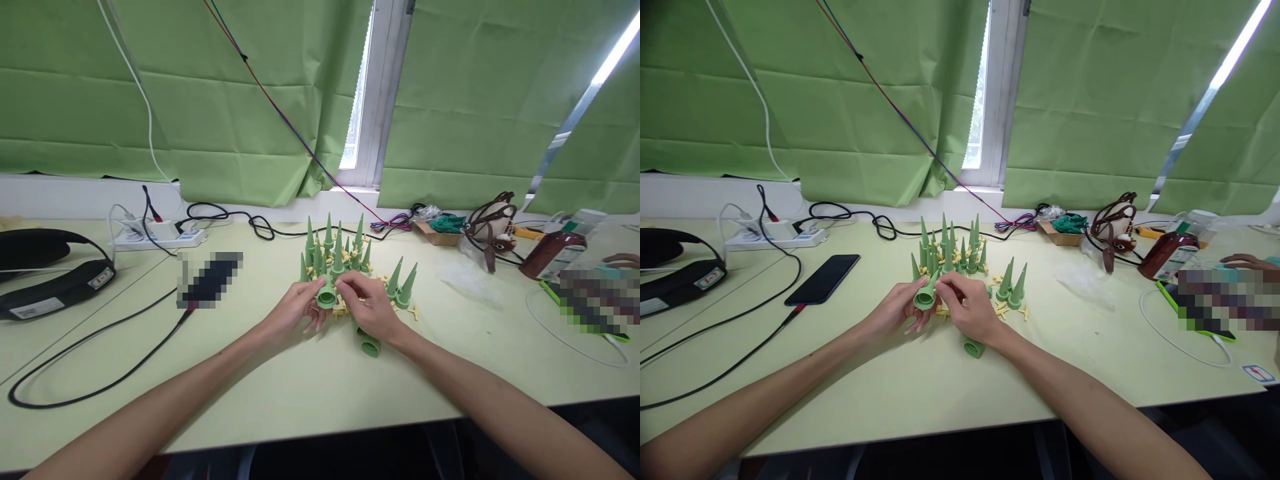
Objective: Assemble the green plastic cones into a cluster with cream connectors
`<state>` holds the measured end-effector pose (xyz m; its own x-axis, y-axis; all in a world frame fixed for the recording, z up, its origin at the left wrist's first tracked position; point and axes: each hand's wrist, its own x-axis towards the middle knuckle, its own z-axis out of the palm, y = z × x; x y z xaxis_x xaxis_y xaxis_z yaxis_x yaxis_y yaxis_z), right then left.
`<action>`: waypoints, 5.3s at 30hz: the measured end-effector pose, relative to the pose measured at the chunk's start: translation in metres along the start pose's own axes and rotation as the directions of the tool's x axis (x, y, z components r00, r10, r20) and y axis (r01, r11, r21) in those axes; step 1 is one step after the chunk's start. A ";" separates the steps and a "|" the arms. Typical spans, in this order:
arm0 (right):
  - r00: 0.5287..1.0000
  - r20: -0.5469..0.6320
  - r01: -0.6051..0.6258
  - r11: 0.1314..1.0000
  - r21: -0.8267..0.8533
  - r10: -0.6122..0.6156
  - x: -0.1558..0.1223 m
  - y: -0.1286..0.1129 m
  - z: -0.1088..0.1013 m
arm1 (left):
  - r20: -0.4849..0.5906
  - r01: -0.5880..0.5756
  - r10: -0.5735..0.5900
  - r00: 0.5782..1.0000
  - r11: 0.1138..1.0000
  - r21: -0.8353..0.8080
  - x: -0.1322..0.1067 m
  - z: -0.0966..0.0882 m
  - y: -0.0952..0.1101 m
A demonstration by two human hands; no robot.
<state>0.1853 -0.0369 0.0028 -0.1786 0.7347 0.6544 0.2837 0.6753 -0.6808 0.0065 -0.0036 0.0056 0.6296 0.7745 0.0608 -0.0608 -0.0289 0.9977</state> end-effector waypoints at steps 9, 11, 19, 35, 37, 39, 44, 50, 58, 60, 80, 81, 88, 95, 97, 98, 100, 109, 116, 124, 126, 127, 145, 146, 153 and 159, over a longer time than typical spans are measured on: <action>1.000 0.005 0.029 0.999 0.024 -0.029 0.001 0.001 0.001 | 0.033 -0.050 0.052 0.998 0.997 -0.054 0.000 -0.004 0.000; 1.000 0.006 0.019 1.000 0.019 -0.019 0.000 0.001 0.001 | 0.027 -0.061 0.063 0.998 0.995 -0.073 -0.001 -0.005 0.001; 1.000 0.015 -0.001 1.000 -0.010 0.001 0.000 0.003 0.001 | -0.058 -0.143 0.154 0.986 0.976 0.167 -0.005 -0.009 0.003; 0.999 0.011 -0.042 0.999 -0.014 0.042 -0.001 0.007 0.001 | 0.009 -0.461 0.641 0.768 0.544 0.701 -0.007 -0.002 0.001; 0.999 0.012 -0.050 0.998 -0.022 0.050 -0.001 0.007 0.001 | 0.042 -0.488 0.695 0.718 0.459 0.742 -0.007 -0.001 0.001; 0.998 0.011 -0.060 0.998 -0.032 0.061 0.000 0.006 0.001 | 0.085 -0.518 0.735 0.673 0.385 0.764 -0.007 -0.001 0.000; 0.997 0.007 -0.081 0.996 -0.027 0.081 0.000 0.005 0.001 | 0.162 -0.553 0.778 0.607 0.268 0.789 -0.008 -0.002 -0.004; 0.996 -0.029 -0.088 0.996 -0.013 0.088 0.000 0.005 0.001 | 0.107 -0.501 0.735 0.669 0.340 0.796 -0.009 0.000 -0.004; 0.984 -0.135 -0.105 0.991 0.078 0.115 0.002 0.006 0.002 | -0.159 -0.311 0.497 0.853 0.728 0.611 -0.008 0.003 0.003; 0.984 -0.140 -0.101 0.992 0.076 0.111 0.001 0.006 0.002 | -0.191 -0.255 0.410 0.892 0.805 0.535 -0.007 0.001 0.004; 0.999 -0.034 -0.008 1.000 -0.023 0.008 0.000 0.001 0.000 | -0.019 -0.086 0.094 0.995 0.958 0.273 -0.006 -0.004 0.007; 0.999 -0.035 -0.004 1.000 -0.019 0.004 0.000 0.001 0.000 | -0.020 -0.089 0.098 0.995 0.958 0.274 -0.006 -0.004 0.007; 0.999 -0.033 -0.022 0.999 -0.046 0.021 0.001 0.002 0.000 | -0.070 -0.131 0.166 0.984 0.927 0.352 -0.007 -0.004 0.008; 0.999 -0.019 -0.029 0.998 -0.054 0.028 0.000 0.005 0.000 | -0.163 -0.154 0.266 0.950 0.853 0.498 -0.008 -0.001 0.007; 0.999 -0.015 -0.035 0.998 -0.053 0.035 0.000 0.005 0.000 | -0.155 -0.200 0.336 0.929 0.809 0.552 -0.008 -0.001 0.005; 0.999 -0.012 -0.041 0.998 -0.052 0.040 0.000 0.005 0.001 | -0.142 -0.231 0.373 0.917 0.786 0.573 -0.008 -0.001 0.004; 0.999 -0.010 -0.052 0.997 -0.051 0.052 -0.001 0.005 0.001 | -0.113 -0.303 0.459 0.881 0.731 0.611 -0.008 0.000 0.002; 0.996 0.001 -0.090 0.996 0.004 0.090 0.000 0.002 0.001 | 0.112 -0.498 0.714 0.691 0.359 0.789 -0.010 -0.001 -0.002; 0.995 -0.023 -0.093 0.995 0.029 0.094 0.000 0.002 0.001 | 0.046 -0.451 0.665 0.745 0.452 0.769 -0.009 0.001 -0.002; 0.994 -0.063 -0.089 0.992 0.085 0.095 0.000 0.004 0.001 | -0.140 -0.175 0.263 0.955 0.875 0.451 -0.005 0.001 0.004; 0.995 -0.063 -0.071 0.995 0.070 0.076 0.000 0.004 0.000 | -0.095 -0.102 0.139 0.986 0.942 0.318 -0.003 -0.001 0.004; 0.996 -0.059 -0.058 0.997 0.058 0.062 0.000 0.003 0.000 | -0.071 -0.067 0.089 0.994 0.964 0.259 -0.002 -0.001 0.004; 1.000 0.010 0.027 0.999 -0.024 -0.027 0.000 0.003 0.000 | -0.003 -0.044 0.044 0.999 0.999 -0.026 -0.002 -0.007 -0.001; 1.000 0.010 0.023 0.999 -0.025 -0.023 0.000 0.003 0.000 | -0.018 -0.048 0.048 0.999 0.999 -0.001 -0.003 -0.008 -0.001; 1.000 0.015 -0.018 1.000 -0.024 0.018 0.000 0.004 -0.001 | -0.025 -0.180 0.201 0.979 0.921 0.347 -0.008 -0.004 0.008; 0.999 0.012 -0.050 0.999 -0.017 0.050 0.001 0.006 -0.001 | -0.039 -0.353 0.476 0.878 0.701 0.619 -0.008 -0.001 0.002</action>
<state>0.1877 -0.0320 -0.0003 -0.1753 0.7682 0.6157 0.3086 0.6368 -0.7066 0.0009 -0.0093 0.0072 0.4941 0.6911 0.5275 0.2147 -0.6849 0.6962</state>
